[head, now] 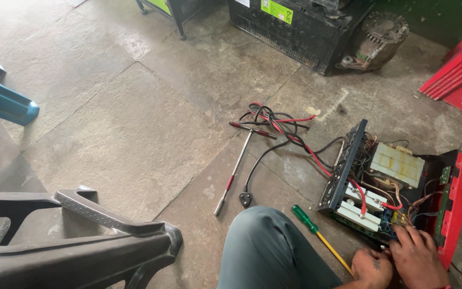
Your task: The person works on an open inverter unit placed on the floor, using a screwdriver to tighten internal components and handling colored wires by hand.
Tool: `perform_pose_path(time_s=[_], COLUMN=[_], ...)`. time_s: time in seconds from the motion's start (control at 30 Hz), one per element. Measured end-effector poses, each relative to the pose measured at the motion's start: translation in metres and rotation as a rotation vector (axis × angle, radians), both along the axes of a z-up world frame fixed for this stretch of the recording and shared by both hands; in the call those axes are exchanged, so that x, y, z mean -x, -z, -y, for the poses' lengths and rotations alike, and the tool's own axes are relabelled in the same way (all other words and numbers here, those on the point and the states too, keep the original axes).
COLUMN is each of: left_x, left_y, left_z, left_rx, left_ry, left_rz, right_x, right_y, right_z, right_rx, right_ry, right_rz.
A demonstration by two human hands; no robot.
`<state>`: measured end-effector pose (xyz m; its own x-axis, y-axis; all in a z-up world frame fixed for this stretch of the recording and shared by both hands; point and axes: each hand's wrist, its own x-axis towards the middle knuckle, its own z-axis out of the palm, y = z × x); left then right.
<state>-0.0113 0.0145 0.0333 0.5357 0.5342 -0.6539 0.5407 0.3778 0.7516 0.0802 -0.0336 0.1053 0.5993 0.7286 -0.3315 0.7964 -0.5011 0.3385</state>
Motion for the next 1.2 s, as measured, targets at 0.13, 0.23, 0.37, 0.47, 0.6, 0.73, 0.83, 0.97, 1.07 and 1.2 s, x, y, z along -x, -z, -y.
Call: perform_pose_path(time_s=[0.13, 0.23, 0.37, 0.47, 0.6, 0.73, 0.83, 0.97, 1.07, 1.2], left_x=[0.0, -0.003, 0.0, -0.001, -0.008, -0.017, -0.007, -0.003, -0.003, -0.001], left_y=[-0.005, -0.005, 0.006, 0.018, 0.028, 0.034, 0.024, -0.001, -0.013, -0.021], left_z=[0.0, 0.0, 0.006, 0.02, 0.014, 0.017, 0.013, 0.005, 0.0, -0.003], left_rx=[0.019, 0.071, -0.107, -0.109, -0.153, -0.182, -0.094, -0.021, -0.006, 0.014], left_ry=[-0.019, -0.006, -0.037, -0.106, -0.084, -0.111, -0.049, -0.074, -0.065, -0.062], left_rz=[-0.033, -0.069, 0.005, 0.026, 0.028, 0.034, 0.167, 0.173, 0.127, 0.112], right_x=[-0.002, -0.003, -0.001, 0.003, 0.0, -0.003, -0.001, 0.0, 0.001, 0.001], right_y=[0.002, 0.004, 0.0, -0.003, -0.003, -0.001, 0.001, -0.003, -0.007, -0.007], right_z=[0.003, 0.004, 0.003, 0.008, 0.003, 0.003, 0.004, 0.003, 0.001, 0.002], right_rx=[-0.062, -0.141, -0.265, -0.286, -0.339, -0.307, -0.231, -0.158, -0.137, -0.123], right_ry=[-0.023, -0.077, -0.156, -0.195, -0.202, -0.175, -0.16, -0.154, -0.12, -0.107], right_rz=[0.002, 0.022, 0.053, 0.05, 0.037, 0.048, 0.047, 0.068, 0.04, 0.023])
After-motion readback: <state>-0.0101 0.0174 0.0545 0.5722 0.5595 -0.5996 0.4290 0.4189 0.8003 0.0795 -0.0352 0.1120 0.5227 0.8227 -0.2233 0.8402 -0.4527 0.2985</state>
